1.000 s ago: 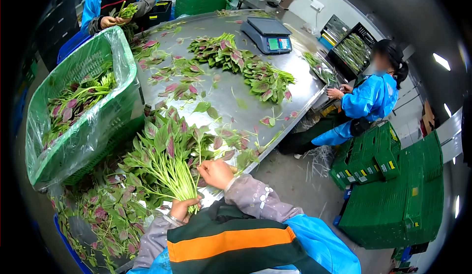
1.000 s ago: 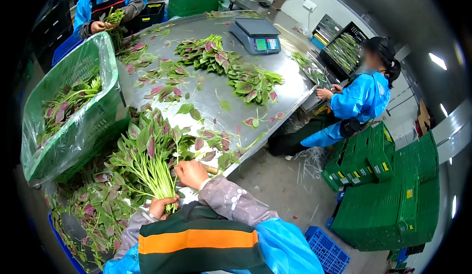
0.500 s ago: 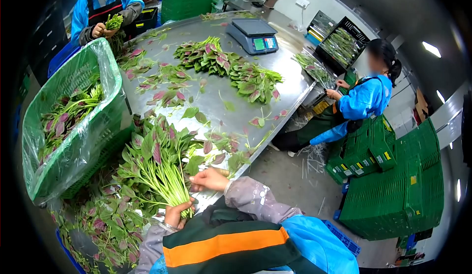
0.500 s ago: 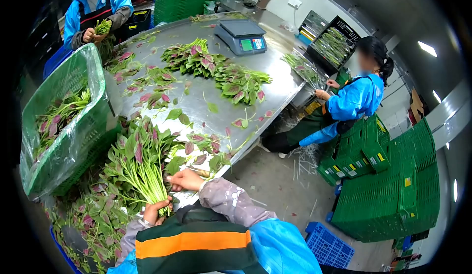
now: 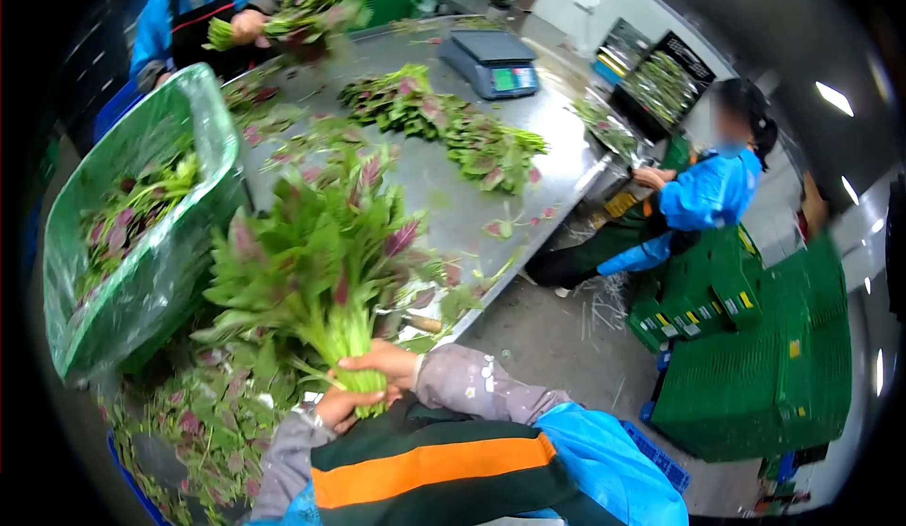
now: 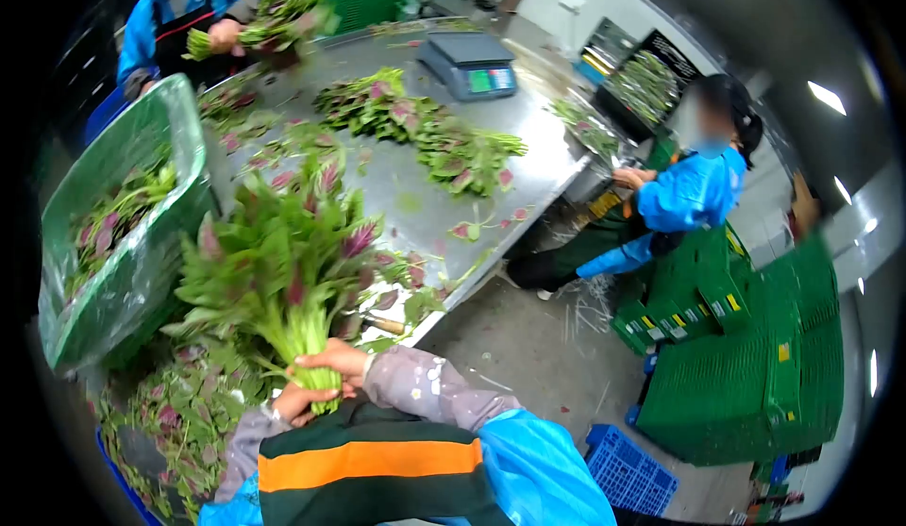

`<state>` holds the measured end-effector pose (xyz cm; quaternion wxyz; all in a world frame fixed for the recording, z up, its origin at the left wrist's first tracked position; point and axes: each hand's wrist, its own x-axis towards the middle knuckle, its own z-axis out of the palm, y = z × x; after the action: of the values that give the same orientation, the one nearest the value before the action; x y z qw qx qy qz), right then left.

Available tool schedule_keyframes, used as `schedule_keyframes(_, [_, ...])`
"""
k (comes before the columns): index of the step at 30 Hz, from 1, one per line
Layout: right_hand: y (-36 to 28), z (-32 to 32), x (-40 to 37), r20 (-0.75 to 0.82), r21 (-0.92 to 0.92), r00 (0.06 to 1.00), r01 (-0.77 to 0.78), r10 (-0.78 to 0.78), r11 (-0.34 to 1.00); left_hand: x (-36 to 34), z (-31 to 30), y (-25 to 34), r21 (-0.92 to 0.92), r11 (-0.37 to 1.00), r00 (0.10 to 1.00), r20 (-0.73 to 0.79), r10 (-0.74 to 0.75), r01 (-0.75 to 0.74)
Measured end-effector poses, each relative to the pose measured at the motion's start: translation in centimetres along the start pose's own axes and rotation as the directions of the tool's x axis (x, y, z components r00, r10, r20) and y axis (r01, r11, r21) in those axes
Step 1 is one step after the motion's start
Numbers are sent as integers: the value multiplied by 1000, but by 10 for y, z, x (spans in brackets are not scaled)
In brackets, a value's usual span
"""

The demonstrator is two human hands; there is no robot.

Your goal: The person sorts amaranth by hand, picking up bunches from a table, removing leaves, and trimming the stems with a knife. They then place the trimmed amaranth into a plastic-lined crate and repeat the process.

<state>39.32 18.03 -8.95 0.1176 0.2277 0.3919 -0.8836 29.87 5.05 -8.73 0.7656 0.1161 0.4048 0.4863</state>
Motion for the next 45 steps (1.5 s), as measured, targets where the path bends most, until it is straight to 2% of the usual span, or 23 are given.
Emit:
schedule_keyframes(2, [4, 2, -2, -95, 96, 994, -46, 55, 994, 8, -8, -8, -202, 977, 997, 36, -69, 75])
schedule_keyframes(4, [9, -9, -1, 36, 126, 995, -92, 88, 988, 4, -4, -2, -204, 968, 988, 78, -132, 146])
schedule_keyframes(5, [15, -12, 2, 79, 159, 995, -76, 64, 984, 5, -7, -7, -142, 986, 993, 90, -80, 92])
schedule_keyframes(6, [21, -10, 5, 57, 226, 997, 43, -57, 973, 7, -10, -12, -64, 997, 994, 108, -33, 40])
schedule_keyframes(8, [9, -3, -4, 125, 149, 992, 16, -35, 989, 6, -10, -15, 132, 990, 990, 139, 30, -48])
schedule_keyframes(9, [4, 4, -8, 143, 118, 988, 35, -52, 992, 9, -8, -16, 211, 961, 962, 241, 126, -179])
schedule_keyframes(10, [-2, 10, -13, 151, 83, 988, 6, -18, 997, 3, -4, -12, 324, 916, 959, 228, 166, -236])
schedule_keyframes(12, [-8, 18, -17, 156, -39, 984, 87, -80, 995, -9, 5, -3, 458, 840, 957, 124, 263, -290])
schedule_keyframes(16, [-15, 30, -21, 178, -37, 978, 118, -109, 992, -14, 19, 5, 538, 797, 952, 33, 303, -273])
schedule_keyframes(18, [-14, 33, -22, 111, -70, 984, 146, -138, 987, -7, 15, -4, 597, 768, 954, -16, 300, -232])
schedule_keyframes(19, [-12, 31, -20, 95, -65, 984, 159, -152, 985, 2, 7, -9, 577, 807, 988, -1, 153, -124])
schedule_keyframes(22, [-11, 31, -20, 65, -84, 976, 211, -206, 974, 4, 5, -14, 534, 796, 947, 34, 318, -286])
schedule_keyframes(25, [-14, 28, -23, 69, -112, 961, 276, -269, 955, -15, 12, 9, 620, 725, 947, 106, 303, -301])
schedule_keyframes(26, [-15, 25, -25, 68, -61, 957, 285, -280, 957, -22, 13, 16, 664, 678, 942, 134, 307, -315])
schedule_keyframes(27, [-16, 20, -28, 66, -9, 955, 292, -291, 956, -15, -3, 4, 374, 854, 931, 191, 312, -363])
schedule_keyframes(28, [-17, 16, -29, 62, 45, 952, 299, -301, 953, -17, -15, 7, 394, 856, 940, 203, 274, -335])
schedule_keyframes(30, [-16, 10, -30, 156, 223, 927, 303, -341, 926, -33, -25, 14, 466, 844, 949, -28, 313, -265])
schedule_keyframes(32, [-22, 7, -33, 348, 511, 842, 197, -411, 837, -36, -34, 20, 435, 837, 917, -59, 394, -331])
schedule_keyframes(35, [-32, 9, -39, 410, 788, 681, 70, -606, 612, -32, -29, 25, 378, 833, 873, -114, 475, -404])
schedule_keyframes(38, [-46, 15, -45, 348, 884, 670, -1, -656, 467, -24, -17, 22, 328, 849, 870, -130, 475, -415])
schedule_keyframes(42, [-51, 19, -50, 359, 888, 679, -37, -640, 459, -3, -2, 36, 274, 817, 821, -132, 555, -508])
schedule_keyframes(43, [-50, 21, -50, 366, 892, 673, -56, -643, 449, -3, 8, 48, 365, 741, 749, -153, 645, -563])
schedule_keyframes(45, [-50, 24, -51, 356, 880, 704, -31, -615, 475, 1, 20, 70, 294, 771, 770, -149, 620, -564])
